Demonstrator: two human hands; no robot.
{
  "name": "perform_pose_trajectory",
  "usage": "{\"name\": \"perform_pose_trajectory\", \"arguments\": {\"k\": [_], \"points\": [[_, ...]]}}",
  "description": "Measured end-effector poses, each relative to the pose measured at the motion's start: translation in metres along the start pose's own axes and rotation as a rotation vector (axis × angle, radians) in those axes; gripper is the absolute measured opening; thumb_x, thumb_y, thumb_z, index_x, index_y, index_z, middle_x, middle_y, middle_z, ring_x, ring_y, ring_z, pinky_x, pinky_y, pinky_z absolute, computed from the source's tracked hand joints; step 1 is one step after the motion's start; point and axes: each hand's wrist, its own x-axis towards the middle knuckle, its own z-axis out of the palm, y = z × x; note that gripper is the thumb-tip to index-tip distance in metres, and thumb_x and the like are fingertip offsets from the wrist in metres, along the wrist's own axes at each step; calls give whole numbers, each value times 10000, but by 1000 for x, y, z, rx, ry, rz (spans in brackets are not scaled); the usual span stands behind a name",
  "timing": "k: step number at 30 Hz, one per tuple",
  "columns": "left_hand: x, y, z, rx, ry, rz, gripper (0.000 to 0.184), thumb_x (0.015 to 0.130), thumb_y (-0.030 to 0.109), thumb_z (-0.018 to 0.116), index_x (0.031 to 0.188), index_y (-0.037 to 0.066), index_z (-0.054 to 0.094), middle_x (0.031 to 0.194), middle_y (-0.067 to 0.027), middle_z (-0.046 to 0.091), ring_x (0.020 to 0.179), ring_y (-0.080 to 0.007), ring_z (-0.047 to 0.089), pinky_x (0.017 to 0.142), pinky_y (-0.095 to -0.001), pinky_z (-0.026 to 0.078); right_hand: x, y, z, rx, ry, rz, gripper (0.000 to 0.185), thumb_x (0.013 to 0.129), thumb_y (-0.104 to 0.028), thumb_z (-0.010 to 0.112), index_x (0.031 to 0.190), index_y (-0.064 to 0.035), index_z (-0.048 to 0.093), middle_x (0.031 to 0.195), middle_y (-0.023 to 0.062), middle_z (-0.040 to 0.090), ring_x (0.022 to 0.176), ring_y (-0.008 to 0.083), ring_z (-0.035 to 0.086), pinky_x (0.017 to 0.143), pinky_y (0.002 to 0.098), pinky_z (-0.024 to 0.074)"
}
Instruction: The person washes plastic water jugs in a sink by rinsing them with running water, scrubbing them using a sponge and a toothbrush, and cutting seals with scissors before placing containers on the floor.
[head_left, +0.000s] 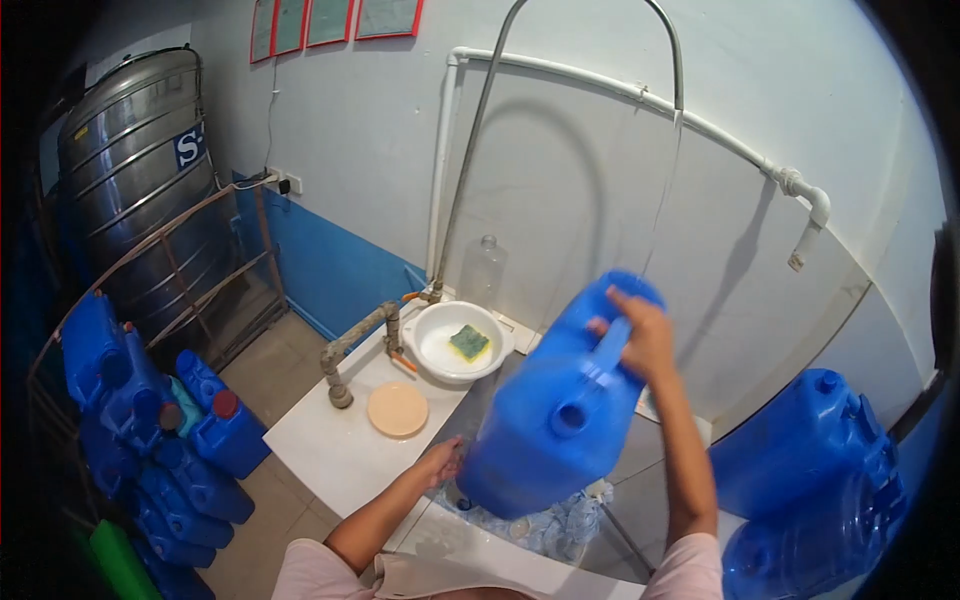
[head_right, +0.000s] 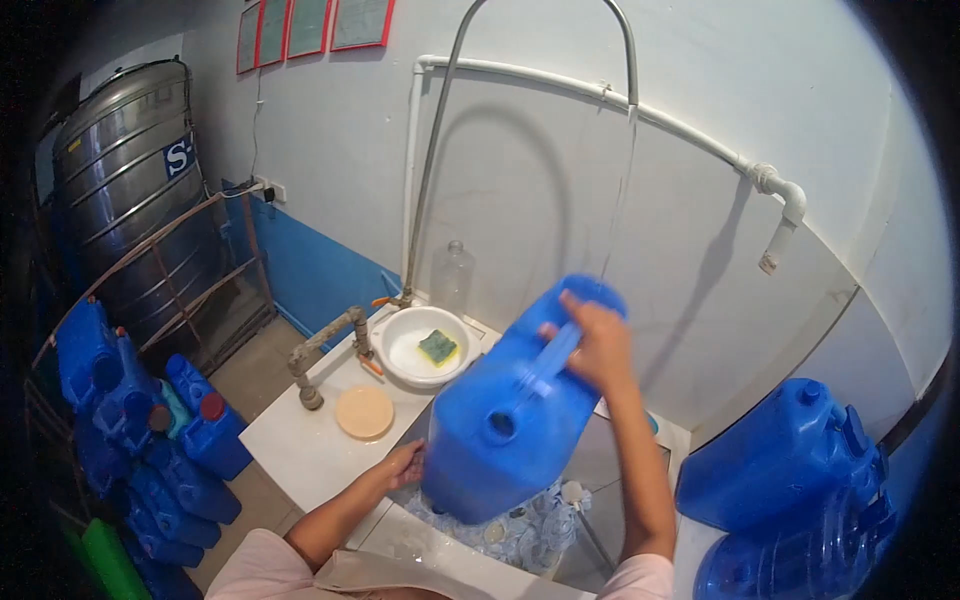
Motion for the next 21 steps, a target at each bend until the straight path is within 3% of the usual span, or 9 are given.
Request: {"name": "perform_pose_trajectory", "arguments": {"k": [2,5,7,10,12,13,15,18,21], "points": [[-12,3,12,-139,-97,284,370,913,420,432,1088,108,530,1027,-48,585,937,-160,549,861,-338,420,26,2,-17,29,36,22,491,701,-364,707,1044,-23,623,755,151,620,686,307,605,629,391,461],[-53,-9,20,-209,-174,262,461,911,433,420,1166,58,502,1108,-57,574,1021,-173,538,906,-361,410,48,10,-21,37,91,136,483,688,-347,695,1064,-51,628,862,177,643,792,327,625,712,387,484],[-121,0,21,-249,-175,246,494,911,437,414,1195,39,483,1137,-70,565,1047,-179,531,923,-363,404,56,24,-8,-95,-229,313,469,658,-329,674,1045,-66,643,932,210,634,874,339,621,765,391,486],[-187,21,-24,-367,-240,163,530,915,434,398,1226,9,456,1164,-95,557,1062,-194,535,937,-359,406,57,4,-4,-163,-257,465,461,648,-328,645,1020,-57,654,916,222,631,882,352,615,781,397,482],[-224,51,-45,-349,-215,396,519,916,421,407,1230,8,445,1163,-103,559,1058,-201,540,922,-350,419,56,4,-10,-170,-197,451,422,681,-321,616,993,-40,653,883,234,630,849,376,612,765,421,482],[-223,59,-44,-349,-215,391,519,916,421,407,1230,8,445,1163,-103,559,1058,-201,540,922,-350,419,58,3,-18,-140,-158,499,412,688,-325,604,976,-33,653,871,238,628,838,385,610,755,434,481],[-213,64,-39,-214,-12,638,520,917,426,415,1242,22,430,1162,-108,560,1045,-200,551,908,-352,431,61,14,-27,-111,-126,547,403,696,-328,593,958,-27,653,858,242,627,827,395,607,744,447,480],[-174,27,-9,-381,-120,509,519,914,448,420,1236,40,440,1156,-117,561,1019,-198,563,897,-365,439,59,39,-12,142,-30,433,388,692,-333,592,916,-23,656,843,248,624,824,403,605,731,464,475],[-182,-5,-8,-474,-254,320,510,923,452,401,1217,39,456,1159,-126,558,1008,-207,571,884,-382,453,55,26,7,-202,-262,475,379,690,-338,590,894,-26,660,838,247,624,819,401,607,722,455,475]]}}
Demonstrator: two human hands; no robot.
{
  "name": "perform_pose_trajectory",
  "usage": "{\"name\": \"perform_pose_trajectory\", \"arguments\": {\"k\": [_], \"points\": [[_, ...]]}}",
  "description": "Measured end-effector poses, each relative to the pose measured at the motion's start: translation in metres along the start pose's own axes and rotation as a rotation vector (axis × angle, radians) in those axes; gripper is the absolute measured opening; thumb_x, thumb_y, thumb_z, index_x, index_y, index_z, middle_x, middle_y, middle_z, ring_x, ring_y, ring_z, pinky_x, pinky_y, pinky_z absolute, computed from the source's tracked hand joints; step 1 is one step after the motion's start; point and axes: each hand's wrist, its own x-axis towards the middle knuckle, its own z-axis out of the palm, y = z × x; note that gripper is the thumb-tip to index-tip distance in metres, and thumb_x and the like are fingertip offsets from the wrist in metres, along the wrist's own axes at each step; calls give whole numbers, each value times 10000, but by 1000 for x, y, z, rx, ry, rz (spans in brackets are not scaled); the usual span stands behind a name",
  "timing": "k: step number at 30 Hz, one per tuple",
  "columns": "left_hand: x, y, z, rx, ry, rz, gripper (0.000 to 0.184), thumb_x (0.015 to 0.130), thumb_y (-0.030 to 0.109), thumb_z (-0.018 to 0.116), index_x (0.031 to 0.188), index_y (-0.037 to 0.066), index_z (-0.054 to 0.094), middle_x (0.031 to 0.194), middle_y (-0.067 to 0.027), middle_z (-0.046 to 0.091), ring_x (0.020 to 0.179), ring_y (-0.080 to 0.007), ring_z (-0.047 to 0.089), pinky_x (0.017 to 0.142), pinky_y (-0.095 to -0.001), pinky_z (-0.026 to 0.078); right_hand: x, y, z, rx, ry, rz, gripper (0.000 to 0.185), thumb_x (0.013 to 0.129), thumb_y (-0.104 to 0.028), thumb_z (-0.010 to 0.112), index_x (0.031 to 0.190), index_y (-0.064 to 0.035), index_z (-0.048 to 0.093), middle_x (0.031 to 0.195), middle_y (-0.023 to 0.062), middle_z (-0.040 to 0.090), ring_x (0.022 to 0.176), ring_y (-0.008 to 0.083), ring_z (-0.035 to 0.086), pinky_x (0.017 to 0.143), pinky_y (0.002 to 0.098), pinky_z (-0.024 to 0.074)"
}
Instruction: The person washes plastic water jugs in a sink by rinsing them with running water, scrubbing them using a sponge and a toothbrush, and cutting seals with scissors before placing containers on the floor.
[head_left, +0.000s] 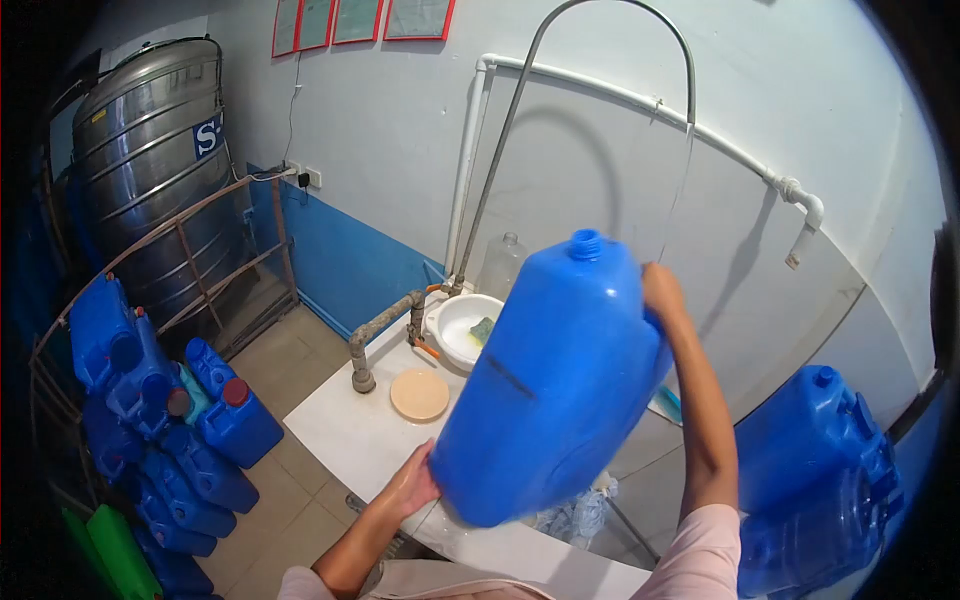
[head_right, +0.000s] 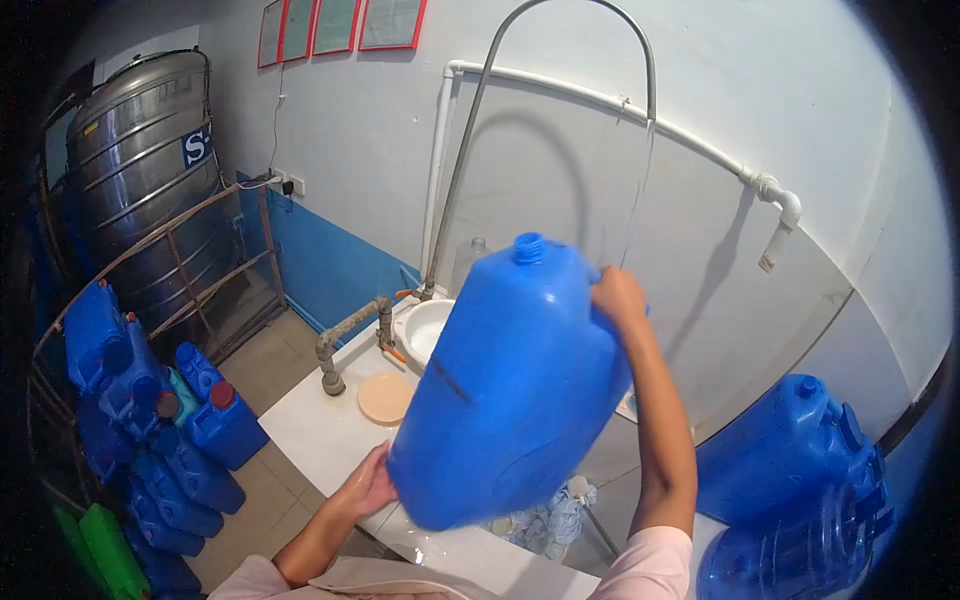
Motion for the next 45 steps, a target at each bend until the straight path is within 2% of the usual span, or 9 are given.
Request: {"name": "perform_pose_trajectory", "arguments": {"k": [5,10,15,20,24,29,34,40,45], "points": [[-57,94,3,204,30,169,447,928,408,408,1192,53,473,1140,-117,568,1017,-209,572,863,-388,475,-19,-21,-12,138,83,48,378,694,-327,584,879,-5,654,813,247,625,801,401,611,700,454,480],[5,64,11,290,113,351,439,927,408,401,1195,68,474,1123,-91,577,985,-183,575,840,-338,473,2,17,-13,304,146,-31,382,688,-319,580,873,8,650,809,256,620,783,402,613,692,455,480],[-25,40,-15,38,38,-32,431,929,400,396,1199,71,465,1098,-87,585,946,-153,579,809,-326,477,-9,-18,10,-113,-5,44,296,740,-246,555,807,29,641,781,272,607,757,402,615,660,459,477],[-39,116,15,439,186,433,456,937,405,380,1214,51,457,1071,-95,587,938,-161,582,795,-317,478,-17,-14,-13,260,227,-54,307,756,-267,555,765,27,643,773,270,611,761,407,615,662,467,476],[10,67,6,298,150,406,467,944,395,365,1229,34,444,1115,-97,571,982,-160,563,839,-332,458,3,23,1,353,94,-13,333,754,-297,557,765,25,643,773,266,614,783,406,613,679,459,477],[-24,64,-21,184,36,24,460,947,391,352,1238,47,438,1172,-113,550,1056,-189,543,897,-367,439,-20,-25,6,7,8,58,370,760,-315,549,755,46,628,780,270,612,800,416,606,679,454,476],[-33,126,21,548,214,363,478,946,405,343,1233,34,435,1163,-118,557,1032,-207,565,867,-385,464,-11,16,-6,309,215,31,350,740,-296,565,768,47,632,786,276,608,776,420,604,663,459,472],[13,29,-21,161,67,113,513,938,437,327,1227,31,448,1103,-128,587,857,-220,633,746,-349,527,-7,18,28,75,91,-10,334,739,-281,563,780,42,638,785,288,601,774,420,604,665,468,470],[-50,122,1,468,149,197,497,933,429,342,1161,11,484,1010,-151,613,861,-233,636,752,-361,530,-24,-35,-10,33,121,64,355,758,-306,538,812,29,643,797,283,603,796,418,602,682,467,471]]}}
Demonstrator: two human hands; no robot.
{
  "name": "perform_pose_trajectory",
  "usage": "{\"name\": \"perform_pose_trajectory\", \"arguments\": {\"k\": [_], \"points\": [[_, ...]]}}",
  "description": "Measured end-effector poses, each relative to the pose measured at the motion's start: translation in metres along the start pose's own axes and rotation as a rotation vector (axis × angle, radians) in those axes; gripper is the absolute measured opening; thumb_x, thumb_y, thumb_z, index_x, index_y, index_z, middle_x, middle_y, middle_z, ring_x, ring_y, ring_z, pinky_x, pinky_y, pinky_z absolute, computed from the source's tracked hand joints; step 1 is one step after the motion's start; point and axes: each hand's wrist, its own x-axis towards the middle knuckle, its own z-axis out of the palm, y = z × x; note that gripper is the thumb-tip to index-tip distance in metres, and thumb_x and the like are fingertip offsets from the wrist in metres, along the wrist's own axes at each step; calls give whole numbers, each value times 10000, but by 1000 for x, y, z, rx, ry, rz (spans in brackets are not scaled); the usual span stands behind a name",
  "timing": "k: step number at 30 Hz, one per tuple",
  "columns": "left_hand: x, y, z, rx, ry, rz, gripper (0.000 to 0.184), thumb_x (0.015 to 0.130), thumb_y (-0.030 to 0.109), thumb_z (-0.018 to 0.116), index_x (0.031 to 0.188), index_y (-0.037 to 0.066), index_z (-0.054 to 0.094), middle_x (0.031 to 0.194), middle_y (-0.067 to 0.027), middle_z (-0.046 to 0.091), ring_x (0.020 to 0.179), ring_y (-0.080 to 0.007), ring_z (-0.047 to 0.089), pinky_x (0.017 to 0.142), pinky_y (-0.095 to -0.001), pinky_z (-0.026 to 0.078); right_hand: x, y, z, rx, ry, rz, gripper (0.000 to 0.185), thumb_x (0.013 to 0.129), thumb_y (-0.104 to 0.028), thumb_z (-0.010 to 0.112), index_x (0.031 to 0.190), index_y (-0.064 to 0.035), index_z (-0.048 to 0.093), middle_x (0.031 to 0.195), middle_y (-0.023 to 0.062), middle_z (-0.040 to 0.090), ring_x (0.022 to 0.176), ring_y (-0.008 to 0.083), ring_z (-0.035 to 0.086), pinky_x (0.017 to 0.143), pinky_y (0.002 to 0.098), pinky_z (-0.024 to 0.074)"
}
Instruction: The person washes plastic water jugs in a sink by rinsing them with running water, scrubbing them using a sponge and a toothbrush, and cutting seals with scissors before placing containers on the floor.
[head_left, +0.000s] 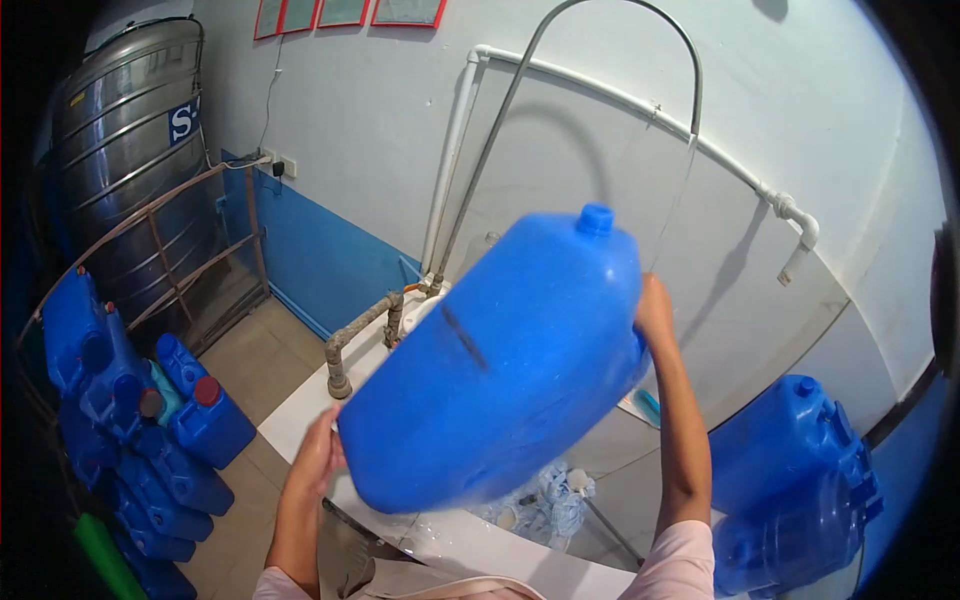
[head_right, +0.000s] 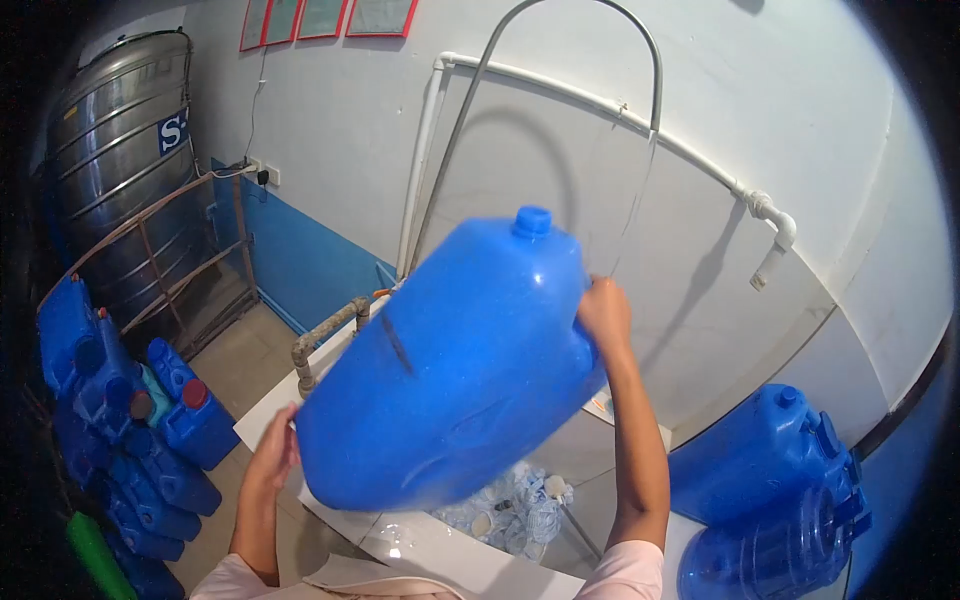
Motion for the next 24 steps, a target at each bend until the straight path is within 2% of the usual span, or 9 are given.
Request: {"name": "perform_pose_trajectory", "arguments": {"k": [3,7,9,11,14,19,21,23,24], "points": [[16,-6,27,8,70,105,465,923,410,398,1190,32,444,1130,-138,551,964,-209,587,792,-367,500,29,53,11,450,75,-90,404,740,-360,549,829,22,647,822,275,610,824,415,602,704,459,474],[41,-91,29,-279,-113,18,497,923,434,380,1252,62,383,1231,-129,488,1049,-208,536,826,-376,472,22,38,19,279,-58,-24,428,722,-386,557,838,16,645,834,268,615,836,407,604,713,457,474],[34,-88,23,-299,-156,2,509,924,442,367,1264,63,372,1214,-141,503,1026,-217,553,822,-379,477,11,24,36,-69,-79,-37,398,721,-363,557,835,10,636,830,263,615,824,408,602,704,473,468],[13,-64,-2,-314,31,-139,479,928,445,349,1224,73,407,1157,-165,543,953,-223,595,809,-385,490,7,-3,20,-34,-54,-21,393,720,-361,557,833,8,634,828,262,615,821,408,602,708,477,466],[-2,-1,8,-117,26,145,411,927,433,365,1140,93,454,1133,-151,559,950,-192,597,838,-352,478,15,-8,-7,30,-14,12,395,720,-365,556,833,6,631,833,260,615,823,411,600,723,480,463],[39,-62,37,-227,39,101,473,920,428,390,1230,72,420,1174,-90,539,1051,-166,534,909,-341,417,32,25,18,165,24,-58,381,735,-344,551,825,19,623,853,271,608,837,431,587,741,475,463],[32,-58,44,-269,-9,69,500,915,439,394,1250,67,408,1149,-101,550,1032,-164,541,903,-338,418,29,50,47,94,-129,-63,375,762,-312,543,900,28,619,924,271,607,889,413,589,761,453,465],[18,-47,36,-319,6,42,562,911,445,391,1310,51,356,1090,-123,568,996,-165,553,908,-339,412,9,103,79,379,-17,-246,431,783,-309,543,1040,34,582,1016,235,611,941,371,587,831,420,452],[13,-36,39,-330,10,44,562,911,445,391,1310,51,356,1090,-123,568,996,-165,553,908,-339,412,-14,107,58,457,-188,-197,458,806,-318,528,1113,22,545,1092,204,583,1000,332,558,884,402,424]]}}
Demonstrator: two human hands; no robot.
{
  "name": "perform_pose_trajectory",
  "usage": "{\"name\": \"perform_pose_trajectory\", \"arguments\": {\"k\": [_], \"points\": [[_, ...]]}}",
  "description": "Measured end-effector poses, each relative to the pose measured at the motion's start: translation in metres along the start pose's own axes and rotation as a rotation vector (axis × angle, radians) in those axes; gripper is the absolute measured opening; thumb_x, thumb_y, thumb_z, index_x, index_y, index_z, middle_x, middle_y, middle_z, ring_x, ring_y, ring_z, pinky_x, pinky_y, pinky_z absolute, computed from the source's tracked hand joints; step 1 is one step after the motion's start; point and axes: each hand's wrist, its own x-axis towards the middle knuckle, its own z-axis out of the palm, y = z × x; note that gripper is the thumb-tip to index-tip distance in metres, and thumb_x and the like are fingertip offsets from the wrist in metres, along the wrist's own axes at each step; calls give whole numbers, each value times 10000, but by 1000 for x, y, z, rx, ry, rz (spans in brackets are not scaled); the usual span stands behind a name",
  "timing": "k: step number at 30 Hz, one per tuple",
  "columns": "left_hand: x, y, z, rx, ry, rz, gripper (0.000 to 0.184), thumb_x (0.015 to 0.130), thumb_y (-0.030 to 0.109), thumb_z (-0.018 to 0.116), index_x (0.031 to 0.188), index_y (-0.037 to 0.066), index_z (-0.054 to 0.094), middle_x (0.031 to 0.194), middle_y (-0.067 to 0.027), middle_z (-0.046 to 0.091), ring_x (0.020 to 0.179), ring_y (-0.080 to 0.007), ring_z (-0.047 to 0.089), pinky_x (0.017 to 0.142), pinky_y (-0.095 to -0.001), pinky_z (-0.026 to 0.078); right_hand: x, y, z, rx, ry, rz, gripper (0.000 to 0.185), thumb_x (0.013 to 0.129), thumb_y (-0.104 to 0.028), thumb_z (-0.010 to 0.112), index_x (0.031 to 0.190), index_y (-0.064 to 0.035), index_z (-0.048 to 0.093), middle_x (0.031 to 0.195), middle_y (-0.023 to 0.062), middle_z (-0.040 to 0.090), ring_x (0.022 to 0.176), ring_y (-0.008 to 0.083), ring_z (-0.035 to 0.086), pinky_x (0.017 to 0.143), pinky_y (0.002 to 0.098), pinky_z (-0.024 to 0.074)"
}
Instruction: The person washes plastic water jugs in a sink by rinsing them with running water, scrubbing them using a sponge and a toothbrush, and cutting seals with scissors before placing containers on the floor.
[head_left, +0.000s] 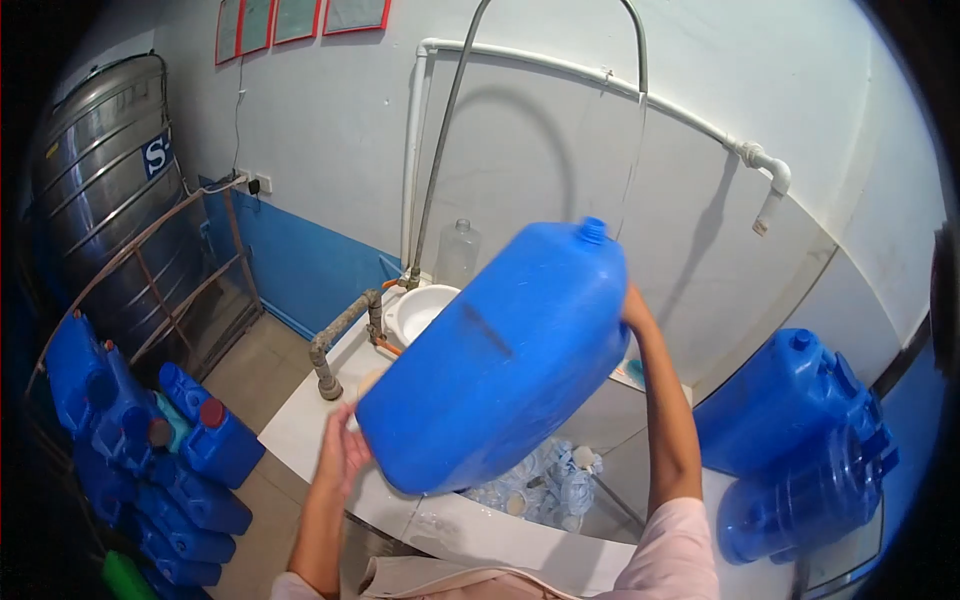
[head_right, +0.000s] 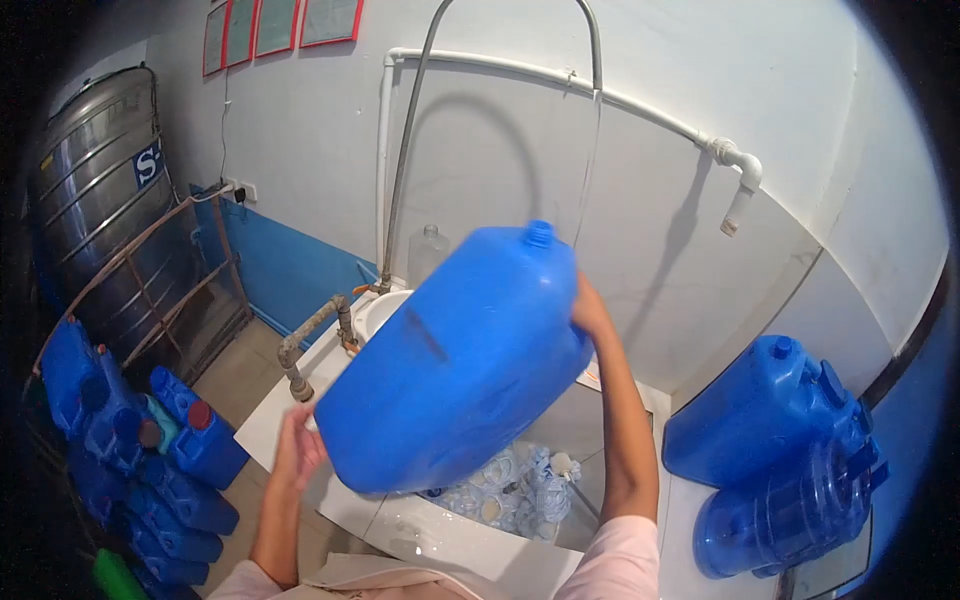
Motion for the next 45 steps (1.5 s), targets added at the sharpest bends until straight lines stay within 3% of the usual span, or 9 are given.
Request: {"name": "perform_pose_trajectory", "arguments": {"k": [2,10,15,21,22,30,34,39,45], "points": [[4,32,21,269,-38,157,596,909,439,384,1350,44,314,1031,-151,582,973,-162,561,909,-336,409,-51,3,-18,190,-138,170,488,832,-327,509,1188,8,506,1169,172,553,1061,293,527,937,384,395],[24,25,191,945,-414,860,610,900,391,444,1339,-13,318,1270,-239,457,1157,-296,471,981,-346,339,-263,78,43,1289,595,526,480,855,-336,474,1202,-4,491,1183,162,536,1076,287,508,948,388,386],[51,0,258,606,-831,503,637,884,427,486,1319,-20,357,1285,-219,452,1185,-281,449,991,-350,329,-321,86,106,1400,634,549,476,869,-341,452,1211,-12,481,1192,156,526,1085,283,495,954,391,380],[197,-19,101,389,235,504,370,880,268,475,1175,48,515,1144,-96,524,1093,-176,460,918,-340,365,-330,91,137,1426,611,541,471,886,-348,426,1221,-21,470,1203,148,513,1096,279,481,961,394,374],[223,-22,64,487,450,625,351,851,221,487,1111,-12,519,933,-110,589,839,-195,555,757,-301,439,-330,91,140,1425,612,539,470,888,-349,421,1223,-22,468,1205,147,511,1098,278,478,963,394,372],[280,-25,-44,-45,373,22,153,840,209,505,904,72,531,635,-51,510,467,-101,459,385,-242,365,-337,94,151,1422,658,523,465,911,-358,386,1238,-34,453,1219,137,494,1113,272,459,973,398,363],[284,-8,-54,167,219,88,88,862,147,478,873,71,522,670,-38,510,482,-111,481,414,-236,434,-344,99,149,1409,688,517,462,922,-362,369,1245,-40,445,1226,132,486,1120,269,449,978,400,359],[302,28,-47,-451,333,43,109,881,89,421,899,34,512,823,-89,533,731,-167,549,664,-275,516,-348,105,153,1380,696,514,459,936,-368,347,1254,-48,436,1235,126,475,1130,265,437,984,403,353],[267,8,-21,-55,320,282,133,885,108,421,999,91,488,812,-60,523,699,-129,530,583,-241,476,-365,127,167,1639,617,439,421,945,-331,346,1244,-52,443,1221,116,484,1122,260,441,976,391,361]]}}
